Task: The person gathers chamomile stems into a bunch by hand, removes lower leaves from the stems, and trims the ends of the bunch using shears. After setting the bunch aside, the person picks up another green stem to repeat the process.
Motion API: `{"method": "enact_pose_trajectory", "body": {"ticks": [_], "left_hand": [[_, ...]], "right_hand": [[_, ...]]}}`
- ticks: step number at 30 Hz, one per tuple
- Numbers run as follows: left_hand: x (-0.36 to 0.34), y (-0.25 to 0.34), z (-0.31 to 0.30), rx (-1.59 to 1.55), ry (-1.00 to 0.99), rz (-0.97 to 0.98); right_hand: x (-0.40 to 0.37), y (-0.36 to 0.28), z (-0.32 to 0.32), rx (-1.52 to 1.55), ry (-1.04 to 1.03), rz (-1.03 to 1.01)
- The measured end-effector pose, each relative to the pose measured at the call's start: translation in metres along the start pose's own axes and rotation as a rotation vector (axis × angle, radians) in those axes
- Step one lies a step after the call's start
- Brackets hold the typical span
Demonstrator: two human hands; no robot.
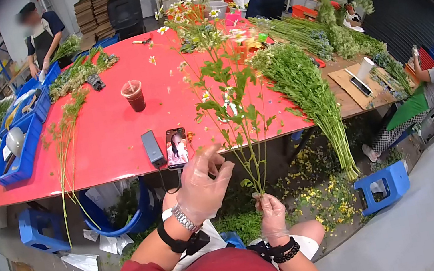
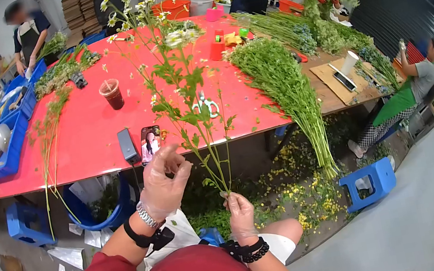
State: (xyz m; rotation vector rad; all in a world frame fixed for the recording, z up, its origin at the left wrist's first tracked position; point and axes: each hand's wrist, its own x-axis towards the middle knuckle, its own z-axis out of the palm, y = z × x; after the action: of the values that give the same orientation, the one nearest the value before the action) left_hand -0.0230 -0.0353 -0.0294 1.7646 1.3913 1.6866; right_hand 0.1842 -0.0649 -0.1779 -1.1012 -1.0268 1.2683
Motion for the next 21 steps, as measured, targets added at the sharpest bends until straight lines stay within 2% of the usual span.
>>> {"method": "enact_pose_trajectory", "body": {"ticks": [2, 5, 6, 9, 11, 13, 14, 15, 17, 18, 19, 21], "left_hand": [[0.011, 0.002, -0.001, 0.137, 0.077, 0.138], [0.019, -0.004, -0.001, 0.186, 0.015, 0.153], [0.019, -0.006, 0.003, 0.081, 0.018, 0.155], [0.011, -0.008, 0.009, 0.079, -0.029, 0.118], [0.008, -0.004, 0.010, 0.052, -0.101, 0.041], [0.003, -0.007, 0.013, 0.173, -0.298, 0.202], [0.001, -0.005, 0.012, 0.124, -0.473, 0.071], [-0.002, -0.007, 0.011, 0.124, -0.474, 0.071], [-0.007, -0.010, 0.009, 0.217, -0.419, 0.214], [-0.004, -0.001, 0.006, 0.170, -0.275, 0.193], [0.002, 0.006, -0.001, 0.145, -0.252, 0.095], [0.007, 0.011, -0.002, 0.054, -0.016, 0.034]], "right_hand": [[-0.001, 0.001, 0.000, 0.008, -0.028, 0.006], [-0.001, -0.002, 0.003, -0.003, -0.043, 0.004], [-0.001, -0.002, 0.003, -0.011, -0.048, -0.001], [0.000, -0.003, 0.002, -0.036, -0.055, -0.006], [-0.002, -0.003, 0.001, -0.053, -0.055, 0.000], [-0.001, -0.001, 0.002, -0.055, -0.046, -0.025], [-0.001, -0.001, 0.002, -0.055, -0.045, -0.025], [-0.001, -0.001, 0.001, -0.024, -0.050, -0.013], [-0.001, 0.000, -0.001, 0.007, -0.054, 0.000], [-0.001, 0.001, -0.003, -0.001, -0.049, -0.003], [-0.001, 0.001, -0.003, -0.008, -0.044, -0.005], [-0.002, -0.001, -0.003, -0.013, -0.050, -0.004]]}}
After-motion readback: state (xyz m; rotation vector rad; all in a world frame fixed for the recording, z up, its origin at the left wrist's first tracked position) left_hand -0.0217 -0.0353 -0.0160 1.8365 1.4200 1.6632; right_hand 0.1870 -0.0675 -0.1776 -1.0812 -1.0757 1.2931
